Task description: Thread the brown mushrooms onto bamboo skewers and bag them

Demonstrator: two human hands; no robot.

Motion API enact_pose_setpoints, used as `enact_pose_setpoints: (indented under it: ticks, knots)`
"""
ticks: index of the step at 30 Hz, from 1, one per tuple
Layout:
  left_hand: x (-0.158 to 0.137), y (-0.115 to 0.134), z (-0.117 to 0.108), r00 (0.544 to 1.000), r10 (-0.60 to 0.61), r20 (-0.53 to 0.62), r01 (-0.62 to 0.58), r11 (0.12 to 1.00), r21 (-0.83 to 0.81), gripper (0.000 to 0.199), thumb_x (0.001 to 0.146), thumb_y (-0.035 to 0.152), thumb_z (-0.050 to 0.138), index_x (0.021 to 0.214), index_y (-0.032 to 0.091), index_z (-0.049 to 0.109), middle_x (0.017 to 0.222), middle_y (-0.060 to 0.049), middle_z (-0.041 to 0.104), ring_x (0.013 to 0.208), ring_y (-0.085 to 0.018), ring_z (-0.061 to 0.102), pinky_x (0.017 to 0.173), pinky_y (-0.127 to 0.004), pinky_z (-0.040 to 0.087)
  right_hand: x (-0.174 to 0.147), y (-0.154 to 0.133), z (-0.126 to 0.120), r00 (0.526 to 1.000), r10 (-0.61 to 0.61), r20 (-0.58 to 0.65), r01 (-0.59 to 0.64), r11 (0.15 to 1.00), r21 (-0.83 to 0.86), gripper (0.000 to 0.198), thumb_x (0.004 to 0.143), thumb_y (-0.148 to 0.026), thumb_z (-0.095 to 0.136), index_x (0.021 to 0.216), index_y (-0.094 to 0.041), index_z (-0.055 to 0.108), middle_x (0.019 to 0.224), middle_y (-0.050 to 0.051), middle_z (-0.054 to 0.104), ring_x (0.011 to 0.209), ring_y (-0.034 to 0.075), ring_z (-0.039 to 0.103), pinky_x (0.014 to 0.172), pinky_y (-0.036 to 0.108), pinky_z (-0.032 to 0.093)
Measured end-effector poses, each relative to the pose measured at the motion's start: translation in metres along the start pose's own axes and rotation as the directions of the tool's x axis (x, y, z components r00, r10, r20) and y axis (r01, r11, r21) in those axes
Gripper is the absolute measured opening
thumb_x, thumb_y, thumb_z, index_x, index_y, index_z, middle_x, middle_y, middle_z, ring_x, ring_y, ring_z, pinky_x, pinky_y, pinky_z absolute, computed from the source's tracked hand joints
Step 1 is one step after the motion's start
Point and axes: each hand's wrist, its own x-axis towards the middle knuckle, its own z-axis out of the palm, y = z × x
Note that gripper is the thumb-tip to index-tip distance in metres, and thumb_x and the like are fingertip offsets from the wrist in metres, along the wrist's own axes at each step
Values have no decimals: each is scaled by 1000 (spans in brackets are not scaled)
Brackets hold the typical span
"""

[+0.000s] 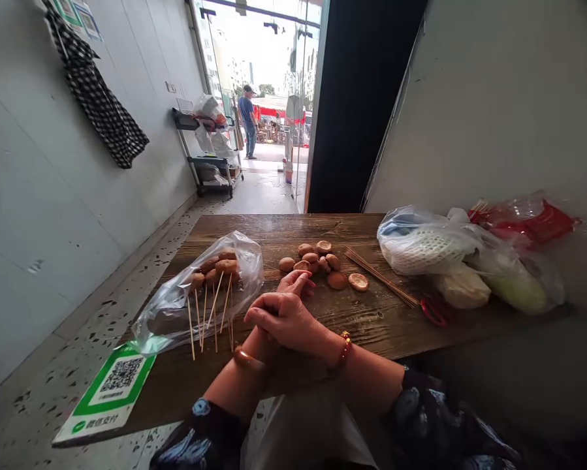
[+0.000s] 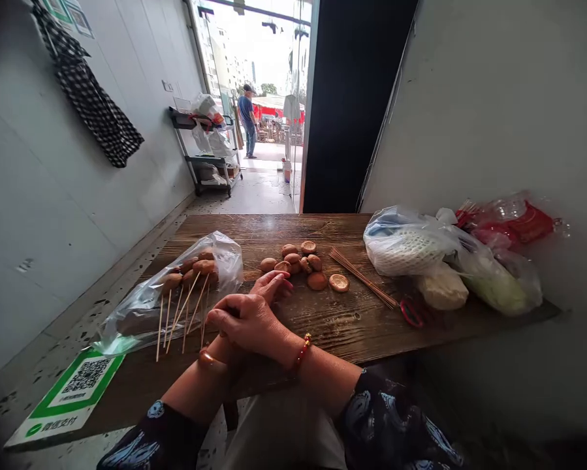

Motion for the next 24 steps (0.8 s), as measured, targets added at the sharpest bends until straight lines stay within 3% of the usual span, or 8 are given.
enact_pose_setpoints:
  ticks: [1,4,7,8,11,15,20,24]
  knots:
    - [0,0,-2,999,31,-23,-31,1000,1,38,77,44,69,97,13,62,76,-5,65,64,-15,59,57,-24,44,-5,3,-8,1000,15,-6,-15,998,54,24,88,-37,56,77,-19,67,59,-2,57,63,16,56,61,28,45]
    - [2,3,-8,997,-3,74,0,1000,32,39,75,46,70,94,13,63,76,-4,65,64,-14,58,57,-24,44,-18,23,-39,997,53,-58,-45,990,132,30,88,-41,53,75,-16,63,54,-4,51,46,9,44,47,22,38]
    - [5,5,-10,992,-47,119,42,998,48,41,75,49,68,95,13,62,74,-4,65,60,-12,58,55,-23,44,-25,58,-80,963,88,-255,-97,995,-25,37,89,-48,49,81,-16,65,55,-4,53,48,10,46,47,21,37]
    - [5,5,-10,991,-56,118,50,997,50,42,75,50,67,96,14,62,75,-4,65,59,-12,58,55,-23,45,-26,72,-95,932,88,-351,-145,980,-139,40,89,-50,47,84,-16,66,56,-3,55,49,10,48,47,21,38]
    - [4,6,-8,991,-69,112,64,997,48,46,73,52,68,97,14,61,78,-4,67,58,-12,60,53,-23,45,-30,111,-144,866,78,-494,-225,942,-247,45,91,-51,40,88,-14,65,61,0,59,51,13,50,52,24,42]
    - [1,7,-7,991,-73,114,71,997,20,44,72,51,70,95,15,61,76,-4,67,57,-11,60,52,-22,44,-42,150,-197,806,-2,-591,-308,852,-423,41,88,-46,43,91,-14,67,84,10,67,77,22,60,73,34,48]
    - [-2,7,-6,991,-77,111,76,997,15,44,73,52,69,94,15,60,75,-4,67,55,-10,59,51,-22,44,-55,184,-224,807,-62,-588,-382,704,-599,39,86,-38,49,109,-13,67,100,16,67,91,27,60,85,41,46]
    - [-2,7,-6,991,-83,108,82,997,11,44,72,52,69,93,15,60,74,-3,66,54,-11,59,51,-23,45,-59,202,-227,827,-68,-559,-417,592,-689,35,85,-36,54,105,-12,70,99,18,68,94,29,61,85,41,46]
